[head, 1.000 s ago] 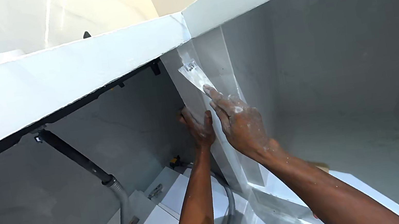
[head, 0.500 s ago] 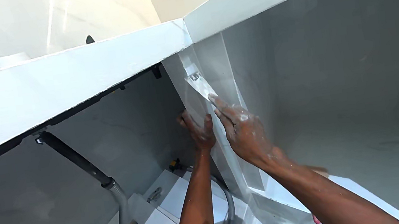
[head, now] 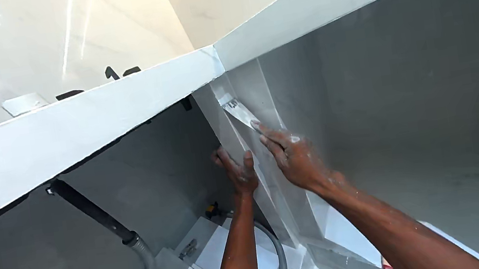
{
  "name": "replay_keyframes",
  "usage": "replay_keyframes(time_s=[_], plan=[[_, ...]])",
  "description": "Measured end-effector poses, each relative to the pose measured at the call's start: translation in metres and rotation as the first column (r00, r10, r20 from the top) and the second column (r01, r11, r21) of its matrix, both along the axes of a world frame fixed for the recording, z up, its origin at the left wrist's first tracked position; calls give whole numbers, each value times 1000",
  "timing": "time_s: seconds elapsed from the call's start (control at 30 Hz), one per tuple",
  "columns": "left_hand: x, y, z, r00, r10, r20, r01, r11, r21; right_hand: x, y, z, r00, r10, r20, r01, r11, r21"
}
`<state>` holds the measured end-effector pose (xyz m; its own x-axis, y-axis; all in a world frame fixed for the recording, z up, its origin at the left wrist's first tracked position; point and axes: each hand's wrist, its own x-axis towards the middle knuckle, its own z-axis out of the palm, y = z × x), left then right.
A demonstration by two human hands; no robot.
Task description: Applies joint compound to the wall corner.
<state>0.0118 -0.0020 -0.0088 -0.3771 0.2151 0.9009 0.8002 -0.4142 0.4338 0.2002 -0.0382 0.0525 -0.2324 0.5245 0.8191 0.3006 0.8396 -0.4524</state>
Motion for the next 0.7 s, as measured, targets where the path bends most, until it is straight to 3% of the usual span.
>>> replay_keyframes(time_s=[0.1, 0.27, 0.43, 0.6, 0.7], plan=[[1, 0, 0, 1000, -14, 1, 14, 1000, 2, 11, 10, 31, 998, 41, 38, -42, 998, 43], [2, 1, 0, 1000, -1, -4, 1, 1000, 13, 19, 17, 13, 997, 17, 69, -23, 996, 91], [1, 1, 1, 1000, -24, 13, 24, 1000, 19, 15, 20, 44, 998, 39, 54, -46, 992, 120], [0, -1, 1, 999, 9, 37, -8, 1000, -22, 20, 20, 29, 996, 25, 87, -36, 991, 130], [7, -4, 0, 1000, -7, 18, 8, 999, -49, 29, 10, 47, 993, 54, 102, -63, 994, 90]])
